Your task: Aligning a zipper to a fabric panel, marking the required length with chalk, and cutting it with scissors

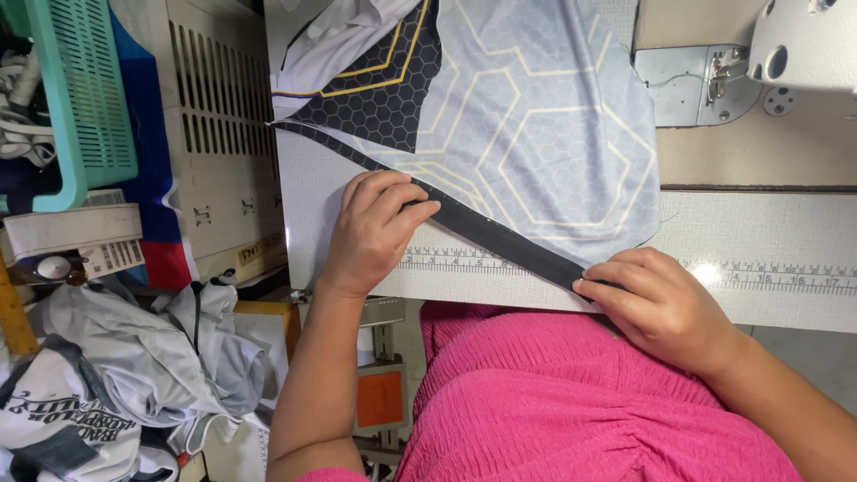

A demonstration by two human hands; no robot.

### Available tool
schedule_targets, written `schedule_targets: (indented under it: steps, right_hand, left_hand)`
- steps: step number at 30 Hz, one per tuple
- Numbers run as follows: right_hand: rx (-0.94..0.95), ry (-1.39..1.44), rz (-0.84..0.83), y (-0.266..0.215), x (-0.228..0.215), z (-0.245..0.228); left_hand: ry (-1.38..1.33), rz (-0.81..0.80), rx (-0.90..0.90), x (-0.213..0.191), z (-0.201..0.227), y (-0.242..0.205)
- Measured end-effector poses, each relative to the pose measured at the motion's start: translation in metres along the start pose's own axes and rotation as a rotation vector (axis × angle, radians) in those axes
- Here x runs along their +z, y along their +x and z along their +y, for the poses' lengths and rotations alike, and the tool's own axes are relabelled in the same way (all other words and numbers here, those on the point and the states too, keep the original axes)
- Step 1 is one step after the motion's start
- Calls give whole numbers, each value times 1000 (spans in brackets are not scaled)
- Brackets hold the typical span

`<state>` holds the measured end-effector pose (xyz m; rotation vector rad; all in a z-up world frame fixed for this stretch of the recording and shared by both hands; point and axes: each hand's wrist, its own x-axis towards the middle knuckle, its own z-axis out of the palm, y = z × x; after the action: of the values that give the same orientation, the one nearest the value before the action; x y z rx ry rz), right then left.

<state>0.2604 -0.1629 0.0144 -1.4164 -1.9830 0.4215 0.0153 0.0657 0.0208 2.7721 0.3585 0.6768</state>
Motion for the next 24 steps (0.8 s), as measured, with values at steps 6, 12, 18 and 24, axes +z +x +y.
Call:
schedule_targets:
  steps: [6,12,18,24]
  right_hand:
    - [-28,-14,3,1,1,0]
    - [-27,-13,-8,0,1,1]
    - [17,-11,55,-1,-5,-2]
    - [503,188,175,1,-7,-19]
  left_hand:
    - [9,-1,-2,2,-1,-3]
    - [-3,1,-10,1,1,-5]
    - [-57,34,-38,-4,1,1]
    - [-302,-44,-221,-9,-2,17]
